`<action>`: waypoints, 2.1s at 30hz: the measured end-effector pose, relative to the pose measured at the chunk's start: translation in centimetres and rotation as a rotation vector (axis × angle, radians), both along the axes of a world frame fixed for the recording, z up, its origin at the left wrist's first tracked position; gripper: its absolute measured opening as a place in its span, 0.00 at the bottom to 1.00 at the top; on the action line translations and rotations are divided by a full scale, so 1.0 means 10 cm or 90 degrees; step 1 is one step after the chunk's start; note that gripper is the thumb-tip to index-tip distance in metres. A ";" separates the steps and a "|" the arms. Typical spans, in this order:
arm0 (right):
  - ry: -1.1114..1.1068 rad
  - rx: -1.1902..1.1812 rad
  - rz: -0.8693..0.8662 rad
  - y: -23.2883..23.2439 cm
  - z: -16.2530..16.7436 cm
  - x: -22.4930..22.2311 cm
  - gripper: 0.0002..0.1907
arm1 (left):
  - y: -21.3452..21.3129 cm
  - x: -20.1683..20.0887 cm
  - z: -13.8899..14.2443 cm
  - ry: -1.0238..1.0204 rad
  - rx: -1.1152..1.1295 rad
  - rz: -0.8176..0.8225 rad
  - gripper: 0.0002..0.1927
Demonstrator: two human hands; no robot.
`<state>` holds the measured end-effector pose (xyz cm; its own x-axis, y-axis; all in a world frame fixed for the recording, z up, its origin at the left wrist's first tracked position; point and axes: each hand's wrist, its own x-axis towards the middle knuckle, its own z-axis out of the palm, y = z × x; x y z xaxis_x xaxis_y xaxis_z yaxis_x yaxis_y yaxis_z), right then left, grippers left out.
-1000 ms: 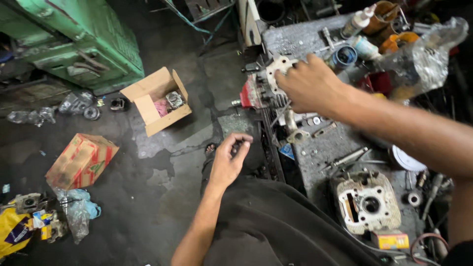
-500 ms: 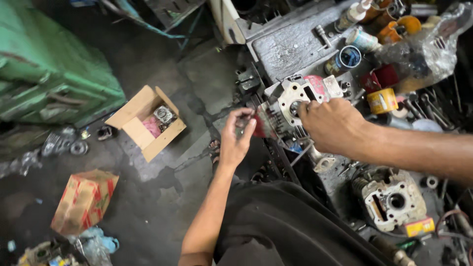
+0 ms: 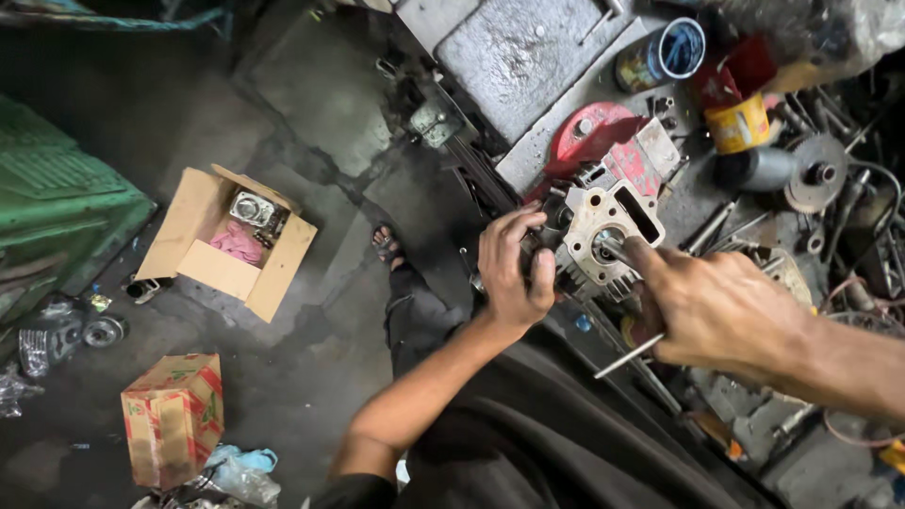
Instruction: The person works on a small engine block clamped in a vise, using a T-handle wrench to tighten bolts and a hammer to tap components. They repeatedly adjust the engine and tools on the workbench.
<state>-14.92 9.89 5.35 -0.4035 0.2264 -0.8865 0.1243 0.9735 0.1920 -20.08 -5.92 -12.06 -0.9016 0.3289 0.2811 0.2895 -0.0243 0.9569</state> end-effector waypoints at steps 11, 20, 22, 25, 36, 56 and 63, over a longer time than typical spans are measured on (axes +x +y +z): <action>0.444 -0.921 -1.388 -0.12 -0.29 0.53 0.24 | -0.04 0.03 -0.02 -0.028 -0.011 -0.030 0.17; 0.765 -0.491 -0.730 0.43 0.21 0.73 0.27 | -0.31 0.34 1.17 0.040 -0.087 -0.048 0.10; 0.881 -0.407 -0.527 0.58 0.32 0.67 0.26 | -0.30 0.56 1.43 -0.015 -0.164 -0.188 0.10; 0.834 -0.354 0.170 0.70 0.52 0.54 0.24 | -0.16 0.79 1.63 0.064 -0.342 -0.153 0.14; 0.238 -0.119 0.166 0.01 0.22 -0.01 0.23 | -0.41 0.96 0.38 0.065 -0.026 0.031 0.23; 0.326 -1.016 -1.353 0.14 -0.49 0.86 0.31 | 2.03 -0.69 0.62 0.303 -0.143 -0.612 0.40; 0.871 -0.304 -0.626 0.47 0.21 0.81 0.33 | 0.29 -0.28 1.55 0.124 -0.571 -0.665 0.35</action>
<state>-6.78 14.61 7.42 -0.7357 0.6681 -0.1113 0.4644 0.3780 -0.8009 -22.87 -3.05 3.39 -0.1002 0.9515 -0.2908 0.6471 0.2843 0.7074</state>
